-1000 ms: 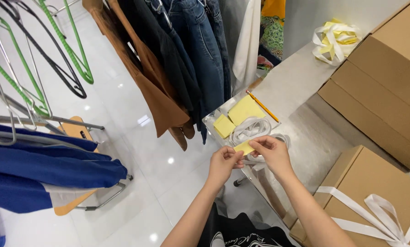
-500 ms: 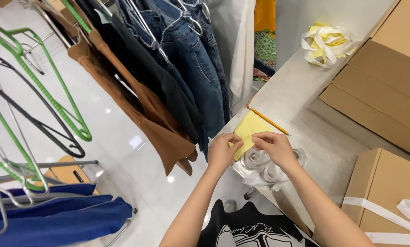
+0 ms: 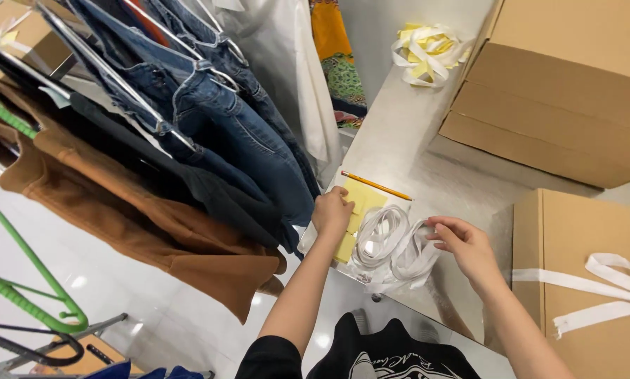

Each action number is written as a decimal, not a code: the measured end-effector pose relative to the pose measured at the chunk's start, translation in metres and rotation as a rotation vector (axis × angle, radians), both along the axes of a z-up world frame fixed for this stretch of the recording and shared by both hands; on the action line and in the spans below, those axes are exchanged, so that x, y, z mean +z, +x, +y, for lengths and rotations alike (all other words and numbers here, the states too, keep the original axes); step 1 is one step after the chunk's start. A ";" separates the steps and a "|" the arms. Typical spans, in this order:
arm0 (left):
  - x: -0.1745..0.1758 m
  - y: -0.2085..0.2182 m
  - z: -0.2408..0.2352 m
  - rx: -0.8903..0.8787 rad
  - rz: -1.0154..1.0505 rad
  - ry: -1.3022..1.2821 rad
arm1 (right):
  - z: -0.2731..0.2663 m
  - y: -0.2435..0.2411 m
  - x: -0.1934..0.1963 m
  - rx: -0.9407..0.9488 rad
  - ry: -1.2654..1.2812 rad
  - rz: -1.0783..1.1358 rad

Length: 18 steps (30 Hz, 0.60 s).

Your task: The person unpacks a brown skirt from a plastic bag, hangs it on a hanger, and then repacks it into a cardboard box. They seal the box, tie it with a white ribbon, and attach a yellow sticky note.

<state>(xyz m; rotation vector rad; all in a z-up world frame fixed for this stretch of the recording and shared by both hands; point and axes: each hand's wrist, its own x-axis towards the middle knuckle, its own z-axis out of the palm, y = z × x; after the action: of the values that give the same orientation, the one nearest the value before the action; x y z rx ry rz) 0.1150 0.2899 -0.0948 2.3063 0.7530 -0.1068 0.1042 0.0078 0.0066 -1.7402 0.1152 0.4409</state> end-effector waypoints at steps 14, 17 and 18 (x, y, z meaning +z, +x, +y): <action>0.031 -0.011 -0.018 0.076 -0.343 -0.097 | -0.037 -0.026 -0.031 -0.273 0.099 -0.122; 0.043 -0.005 -0.058 -0.022 -0.417 -0.142 | -0.069 -0.034 -0.031 -0.397 0.098 -0.184; 0.049 -0.004 -0.074 -0.074 -0.446 -0.161 | -0.081 -0.038 -0.029 -0.441 0.095 -0.216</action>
<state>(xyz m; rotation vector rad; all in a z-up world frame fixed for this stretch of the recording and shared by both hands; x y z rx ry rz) 0.1106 0.2162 -0.0456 2.0961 0.4148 0.2953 0.0662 -0.0733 -0.0221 -1.6001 0.3098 -0.0632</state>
